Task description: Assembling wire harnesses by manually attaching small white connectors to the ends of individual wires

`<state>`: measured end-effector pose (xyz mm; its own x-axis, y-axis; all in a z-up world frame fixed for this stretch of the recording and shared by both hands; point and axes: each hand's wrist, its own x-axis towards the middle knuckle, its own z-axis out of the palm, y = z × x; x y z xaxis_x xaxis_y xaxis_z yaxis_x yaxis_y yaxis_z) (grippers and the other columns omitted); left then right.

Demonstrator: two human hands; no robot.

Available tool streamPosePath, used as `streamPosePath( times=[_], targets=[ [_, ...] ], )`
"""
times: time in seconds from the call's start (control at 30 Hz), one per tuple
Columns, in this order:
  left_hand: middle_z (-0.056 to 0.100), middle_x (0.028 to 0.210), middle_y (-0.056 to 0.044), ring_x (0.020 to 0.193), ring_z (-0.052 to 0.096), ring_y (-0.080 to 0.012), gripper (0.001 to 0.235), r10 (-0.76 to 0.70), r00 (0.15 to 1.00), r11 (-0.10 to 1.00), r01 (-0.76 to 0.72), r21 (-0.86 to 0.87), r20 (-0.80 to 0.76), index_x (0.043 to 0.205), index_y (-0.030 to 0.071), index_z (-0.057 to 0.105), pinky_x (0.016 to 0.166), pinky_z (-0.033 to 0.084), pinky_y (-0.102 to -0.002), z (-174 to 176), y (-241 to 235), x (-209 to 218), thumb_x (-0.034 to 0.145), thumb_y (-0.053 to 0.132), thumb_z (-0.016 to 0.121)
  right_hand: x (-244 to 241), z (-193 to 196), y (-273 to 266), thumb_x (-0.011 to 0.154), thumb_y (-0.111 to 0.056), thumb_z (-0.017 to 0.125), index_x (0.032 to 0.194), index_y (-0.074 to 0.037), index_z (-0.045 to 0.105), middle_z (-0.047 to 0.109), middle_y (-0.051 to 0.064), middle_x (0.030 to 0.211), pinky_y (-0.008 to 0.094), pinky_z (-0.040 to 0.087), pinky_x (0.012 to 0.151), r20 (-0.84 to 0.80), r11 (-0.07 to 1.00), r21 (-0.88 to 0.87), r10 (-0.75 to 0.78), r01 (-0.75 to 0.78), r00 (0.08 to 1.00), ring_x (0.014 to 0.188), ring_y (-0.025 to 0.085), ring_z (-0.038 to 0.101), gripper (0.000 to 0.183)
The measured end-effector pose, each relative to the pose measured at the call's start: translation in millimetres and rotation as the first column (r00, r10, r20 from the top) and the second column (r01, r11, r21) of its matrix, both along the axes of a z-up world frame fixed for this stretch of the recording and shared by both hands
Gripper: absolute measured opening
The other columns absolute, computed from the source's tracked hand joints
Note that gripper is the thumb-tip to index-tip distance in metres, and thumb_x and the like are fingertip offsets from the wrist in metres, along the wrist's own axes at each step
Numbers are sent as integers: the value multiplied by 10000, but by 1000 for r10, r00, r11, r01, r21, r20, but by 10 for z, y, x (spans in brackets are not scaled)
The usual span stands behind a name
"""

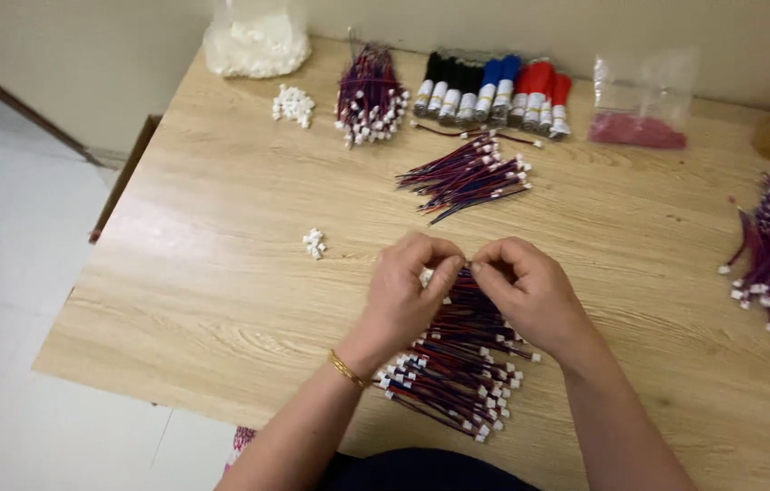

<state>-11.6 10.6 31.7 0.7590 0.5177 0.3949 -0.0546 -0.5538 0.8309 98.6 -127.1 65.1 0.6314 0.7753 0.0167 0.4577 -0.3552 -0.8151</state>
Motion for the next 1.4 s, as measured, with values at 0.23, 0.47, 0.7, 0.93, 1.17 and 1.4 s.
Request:
streamPosePath(
  times=[0.23,0.47,0.7,0.93,1.17,1.4],
  targets=[
    [650,940,-31,904,653,-292,251,342,889,858,-163,488,-305,1036,257,707,825,488,-477,-369,897,-395,790,257,756,53,-134,-42,875,-85,631,897,-14,670,514,66,557,263,423,543,-248,978,131,-128,164,960,542,142,510,85],
    [612,879,59,917,616,-205,150,589,706,659,-136,740,-394,857,353,722,877,430,-411,-763,1241,-655,725,411,764,42,-229,31,856,-61,638,867,-18,678,541,79,544,242,420,515,-299,977,158,-92,144,950,507,131,525,60],
    [595,800,74,827,612,-148,50,602,754,582,-187,791,-264,776,354,710,842,450,-346,-769,1238,-599,733,350,736,130,-308,-24,851,-71,654,885,-11,687,564,75,571,247,436,528,-302,972,182,-92,152,949,529,125,539,77],
    [678,775,-58,749,688,-199,121,269,957,961,-273,-30,-110,820,132,698,690,536,-329,-350,773,-319,705,128,736,67,-139,-18,823,-97,699,873,-27,709,605,65,636,258,448,575,-267,980,154,-81,125,960,617,128,521,86],
    [686,838,-119,754,677,-172,202,12,976,630,161,-760,216,983,26,650,737,571,-297,-38,177,0,796,-27,706,36,14,-39,813,-89,704,843,-24,705,608,70,619,259,455,561,-243,984,153,-51,91,969,610,132,523,71],
    [689,881,-121,771,724,-206,168,-60,967,330,253,-910,247,1063,22,661,718,587,-265,-277,-46,110,908,88,658,-66,227,-81,815,-130,712,806,-49,710,621,95,629,289,478,576,-172,991,104,-65,84,983,621,150,552,81]
  ],
)
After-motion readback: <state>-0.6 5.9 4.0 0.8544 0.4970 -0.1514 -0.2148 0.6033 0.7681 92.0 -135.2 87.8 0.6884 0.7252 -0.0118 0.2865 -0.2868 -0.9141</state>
